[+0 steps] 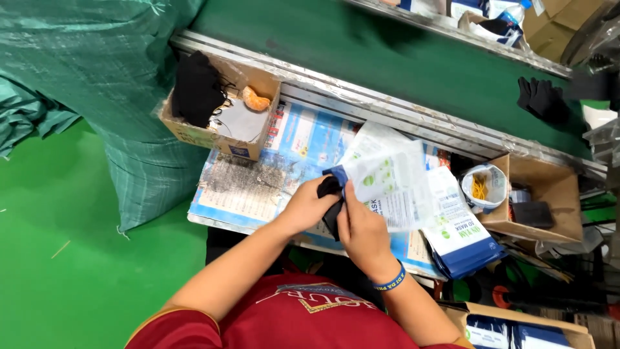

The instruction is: Manually packaging face masks into individual bags and boxes in a manufacturing facility.

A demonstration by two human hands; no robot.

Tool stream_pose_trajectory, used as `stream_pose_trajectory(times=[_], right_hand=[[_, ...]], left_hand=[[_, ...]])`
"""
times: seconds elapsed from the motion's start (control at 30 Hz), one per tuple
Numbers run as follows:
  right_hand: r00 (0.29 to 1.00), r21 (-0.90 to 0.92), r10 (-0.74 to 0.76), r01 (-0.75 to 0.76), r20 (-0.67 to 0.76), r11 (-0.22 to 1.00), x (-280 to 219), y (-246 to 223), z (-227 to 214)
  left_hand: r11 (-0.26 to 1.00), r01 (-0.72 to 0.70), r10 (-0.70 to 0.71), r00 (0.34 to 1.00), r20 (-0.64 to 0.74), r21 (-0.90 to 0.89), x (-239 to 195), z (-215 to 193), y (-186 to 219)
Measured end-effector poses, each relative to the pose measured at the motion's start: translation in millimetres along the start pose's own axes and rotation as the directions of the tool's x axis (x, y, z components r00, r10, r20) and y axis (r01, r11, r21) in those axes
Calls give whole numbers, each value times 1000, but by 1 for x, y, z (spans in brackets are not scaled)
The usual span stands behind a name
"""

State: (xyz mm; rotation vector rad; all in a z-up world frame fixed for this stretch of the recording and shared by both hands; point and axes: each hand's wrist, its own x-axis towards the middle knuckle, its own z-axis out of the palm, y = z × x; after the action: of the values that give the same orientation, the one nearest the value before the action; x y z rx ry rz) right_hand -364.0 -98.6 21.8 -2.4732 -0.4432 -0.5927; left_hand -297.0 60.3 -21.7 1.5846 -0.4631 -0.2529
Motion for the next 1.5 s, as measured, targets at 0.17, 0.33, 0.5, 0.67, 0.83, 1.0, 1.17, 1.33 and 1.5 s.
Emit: stream_pose_trajectory(times=[0.17, 0.33, 0.5, 0.67, 0.83, 1.0, 1.17, 1.33, 1.5], right_hand=[[994, 116, -17, 4, 106, 993, -7, 3, 13], [996, 231, 77, -83, 32, 970, -20, 21, 25], [974, 342, -36, -43, 222, 939, -36, 6, -8], [918, 377, -387, 331, 83, 865, -13, 8, -48], [664, 156, 150, -377, 732, 913, -44, 82, -34], [834, 504, 306, -529, 460, 683, -63, 110, -24], [807, 645, 485, -573, 337, 505, -73, 96, -12], [949, 603, 278, -308, 146, 736, -67, 77, -25], [906, 607, 371, -416, 207, 678, -85, 101, -19]], left_hand=[[985, -17, -40, 945, -326, -171, -4, 29, -57], [431, 198, -242, 965, 99, -880, -17, 36, -22], [773, 199, 37, 934, 356, -602, -42, 38, -67], [922, -130, -90, 843, 531, 363, -58, 55, -92], [971, 236, -120, 627, 769, -41, -55, 52, -83], [881, -314, 278, 949, 150, 353, -67, 21, 58], [753, -456, 498, 866, 44, 475, -59, 16, 66], [829, -323, 319, 944, 88, 456, -57, 11, 63], [854, -336, 294, 942, 163, 397, -53, 7, 53]])
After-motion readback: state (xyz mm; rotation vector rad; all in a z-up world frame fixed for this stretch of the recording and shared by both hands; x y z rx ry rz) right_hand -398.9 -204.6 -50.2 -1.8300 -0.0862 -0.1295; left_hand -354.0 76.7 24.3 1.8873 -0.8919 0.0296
